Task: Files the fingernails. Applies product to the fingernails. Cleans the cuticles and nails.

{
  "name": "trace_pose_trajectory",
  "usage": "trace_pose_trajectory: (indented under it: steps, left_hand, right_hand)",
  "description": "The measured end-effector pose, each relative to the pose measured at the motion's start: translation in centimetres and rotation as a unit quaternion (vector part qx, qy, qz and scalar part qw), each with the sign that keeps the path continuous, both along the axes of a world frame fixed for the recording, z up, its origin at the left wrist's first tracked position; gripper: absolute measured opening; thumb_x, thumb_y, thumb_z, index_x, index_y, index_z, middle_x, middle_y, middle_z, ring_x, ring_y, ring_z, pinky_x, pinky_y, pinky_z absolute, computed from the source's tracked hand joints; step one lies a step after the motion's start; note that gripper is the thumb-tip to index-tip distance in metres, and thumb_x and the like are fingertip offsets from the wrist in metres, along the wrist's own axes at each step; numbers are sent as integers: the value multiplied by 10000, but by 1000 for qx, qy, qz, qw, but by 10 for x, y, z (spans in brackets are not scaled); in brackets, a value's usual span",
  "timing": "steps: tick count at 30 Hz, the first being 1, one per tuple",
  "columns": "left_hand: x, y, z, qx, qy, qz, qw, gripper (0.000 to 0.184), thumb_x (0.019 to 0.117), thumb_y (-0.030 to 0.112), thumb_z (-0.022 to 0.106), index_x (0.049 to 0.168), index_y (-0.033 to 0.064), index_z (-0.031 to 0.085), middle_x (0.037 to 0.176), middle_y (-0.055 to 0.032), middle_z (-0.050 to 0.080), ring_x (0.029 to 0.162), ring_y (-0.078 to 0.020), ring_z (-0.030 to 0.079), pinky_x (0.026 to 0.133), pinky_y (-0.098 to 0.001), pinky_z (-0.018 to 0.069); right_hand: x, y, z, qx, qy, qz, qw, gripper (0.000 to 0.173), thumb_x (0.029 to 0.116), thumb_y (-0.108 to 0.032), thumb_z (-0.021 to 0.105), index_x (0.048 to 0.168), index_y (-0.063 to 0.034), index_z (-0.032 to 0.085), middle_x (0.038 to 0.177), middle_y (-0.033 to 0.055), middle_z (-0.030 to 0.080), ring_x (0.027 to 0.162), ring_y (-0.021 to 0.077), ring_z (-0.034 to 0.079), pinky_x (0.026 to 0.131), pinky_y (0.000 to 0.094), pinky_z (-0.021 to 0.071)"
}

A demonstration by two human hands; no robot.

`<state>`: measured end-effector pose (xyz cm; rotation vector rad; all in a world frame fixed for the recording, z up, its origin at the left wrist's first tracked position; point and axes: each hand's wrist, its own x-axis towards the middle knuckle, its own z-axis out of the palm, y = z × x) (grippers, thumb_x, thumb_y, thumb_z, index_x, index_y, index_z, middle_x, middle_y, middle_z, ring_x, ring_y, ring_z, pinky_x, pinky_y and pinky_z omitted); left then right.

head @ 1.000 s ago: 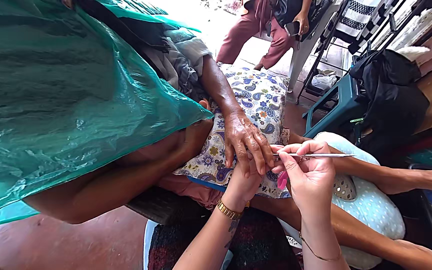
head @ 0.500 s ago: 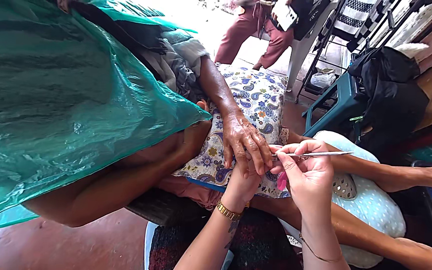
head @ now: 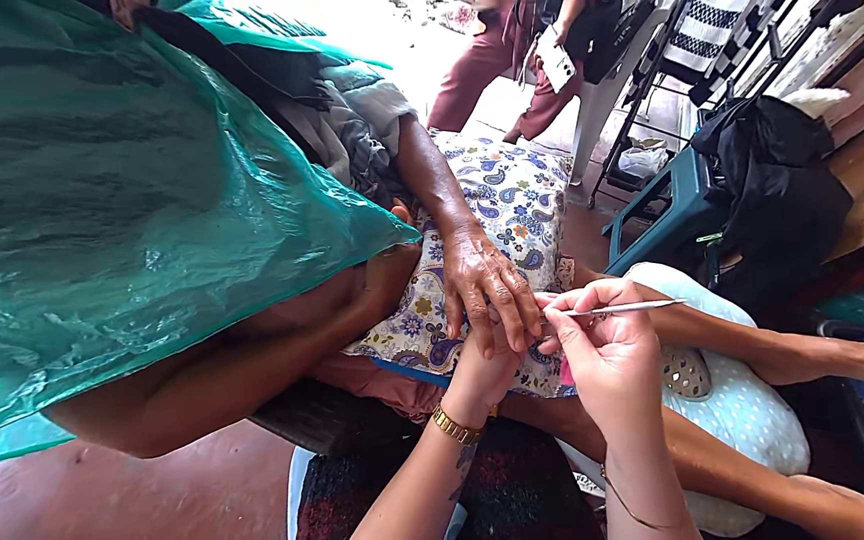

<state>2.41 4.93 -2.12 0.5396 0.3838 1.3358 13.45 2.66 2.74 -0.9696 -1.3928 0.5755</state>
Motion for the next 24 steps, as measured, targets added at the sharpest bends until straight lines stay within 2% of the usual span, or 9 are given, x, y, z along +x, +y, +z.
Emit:
trace_pose_trajectory:
  steps: [4, 8, 11, 14, 18, 20, 22, 24]
  left_hand:
    - [2, 0, -1, -1, -5, -1, 1000, 243, 999, -39, 410, 922, 52, 622, 840, -45, 698, 810, -112, 699, 827, -271, 586]
    - [2, 0, 0, -8, 9, 6, 1000, 243, 1002, -41, 402, 942, 48, 620, 852, -50, 711, 819, -123, 713, 833, -284, 594]
    - [3, -1, -2, -6, -5, 2, 1000, 234, 990, -48, 408, 925, 54, 609, 837, -44, 695, 807, -112, 698, 832, -269, 583]
    - [3, -2, 0, -14, 7, 10, 1000, 243, 1006, -35, 397, 930, 54, 610, 835, -40, 703, 803, -111, 707, 821, -270, 593]
    - [3, -2, -1, -4, -6, 9, 1000, 226, 980, -48, 427, 897, 62, 606, 820, -30, 680, 797, -104, 687, 815, -263, 581]
    - [3, -2, 0, -4, 1, 8, 1000, 237, 987, -49, 419, 906, 64, 611, 817, -29, 692, 791, -99, 696, 800, -254, 585]
    - [1, -2, -1, 2, 6, 4, 1000, 247, 989, -36, 403, 919, 68, 615, 840, -31, 703, 816, -103, 706, 827, -267, 589]
    - [1, -2, -2, 7, -5, -1, 1000, 245, 999, -27, 406, 909, 70, 611, 831, -31, 695, 813, -104, 701, 831, -267, 585]
  right_hand:
    - [-3, 2, -1, 13, 14, -22, 1000, 228, 912, 82, 650, 1043, -37, 506, 966, 46, 728, 684, 81, 723, 580, 215, 625]
    - [1, 0, 2, 4, -40, -9, 999, 179, 916, 49, 644, 1051, -14, 544, 971, 51, 727, 713, 58, 721, 590, 195, 616]
    - [0, 2, 2, 10, -26, -22, 999, 196, 928, 55, 644, 1054, -32, 520, 967, 39, 722, 701, 65, 722, 593, 203, 624]
    - [1, 0, 2, 12, -55, -16, 998, 158, 918, 48, 643, 1045, 3, 560, 959, 52, 729, 697, 51, 713, 595, 192, 613]
    - [0, 1, 2, 13, -23, -20, 999, 197, 921, 63, 648, 1047, -21, 522, 960, 49, 720, 697, 80, 727, 592, 215, 632]
    - [-2, 0, -1, 24, -35, -29, 999, 168, 917, 59, 645, 1043, 0, 551, 962, 58, 726, 710, 67, 723, 601, 202, 623]
    - [0, -3, 1, 21, -65, -21, 997, 131, 923, 42, 636, 1030, 7, 569, 964, 54, 731, 732, 45, 723, 615, 185, 616]
    - [-1, -3, 2, 21, -49, -20, 998, 166, 920, 54, 642, 1045, -2, 549, 963, 56, 731, 739, 64, 735, 620, 201, 630]
